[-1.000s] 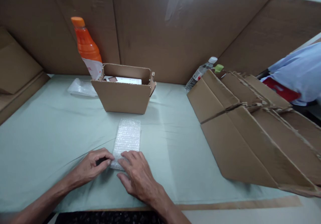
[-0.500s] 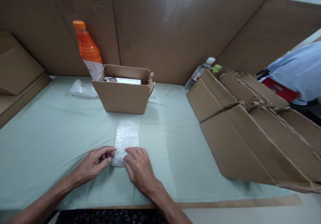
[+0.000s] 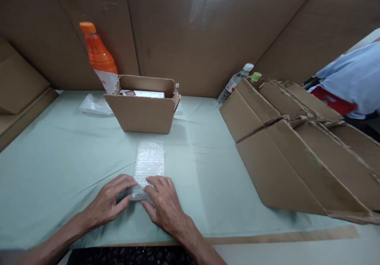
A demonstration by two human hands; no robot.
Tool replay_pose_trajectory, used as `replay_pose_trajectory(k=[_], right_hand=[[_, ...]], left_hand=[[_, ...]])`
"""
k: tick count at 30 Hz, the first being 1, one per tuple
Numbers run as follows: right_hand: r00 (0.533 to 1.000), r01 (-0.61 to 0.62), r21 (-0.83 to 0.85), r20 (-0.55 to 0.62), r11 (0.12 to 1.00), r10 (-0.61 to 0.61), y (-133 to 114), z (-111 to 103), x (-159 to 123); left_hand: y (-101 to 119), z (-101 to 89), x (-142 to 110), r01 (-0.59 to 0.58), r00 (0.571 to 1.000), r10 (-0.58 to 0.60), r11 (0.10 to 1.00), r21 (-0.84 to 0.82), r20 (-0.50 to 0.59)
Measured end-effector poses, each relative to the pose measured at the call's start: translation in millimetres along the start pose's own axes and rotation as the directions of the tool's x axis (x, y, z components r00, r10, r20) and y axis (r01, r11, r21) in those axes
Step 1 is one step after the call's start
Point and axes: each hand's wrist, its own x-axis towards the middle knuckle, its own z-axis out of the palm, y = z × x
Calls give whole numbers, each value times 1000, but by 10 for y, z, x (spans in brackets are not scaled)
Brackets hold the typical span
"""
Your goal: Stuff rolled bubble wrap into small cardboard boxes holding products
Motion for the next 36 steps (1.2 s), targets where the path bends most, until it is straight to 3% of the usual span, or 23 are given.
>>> replay_pose_trajectory(k=[9,25,32,36], right_hand=[[996,-42,-20,-78,999,40,109,-92,73],[997,-38,-55,-63,998,34,84,-119,136],[991,67,-35,-111,997,-70,81,-39,128],[986,156,-14,-51,988,-156,58,-92,184]], left_hand=[[-5,24,20,-12,999,13,999,48,-36],[-33,56,40,-8,996,11,999,36,-83],[-38,2,49,45,999,-45,999,-12,0],[8,-78,97,106,992,-102,993,-51,77]])
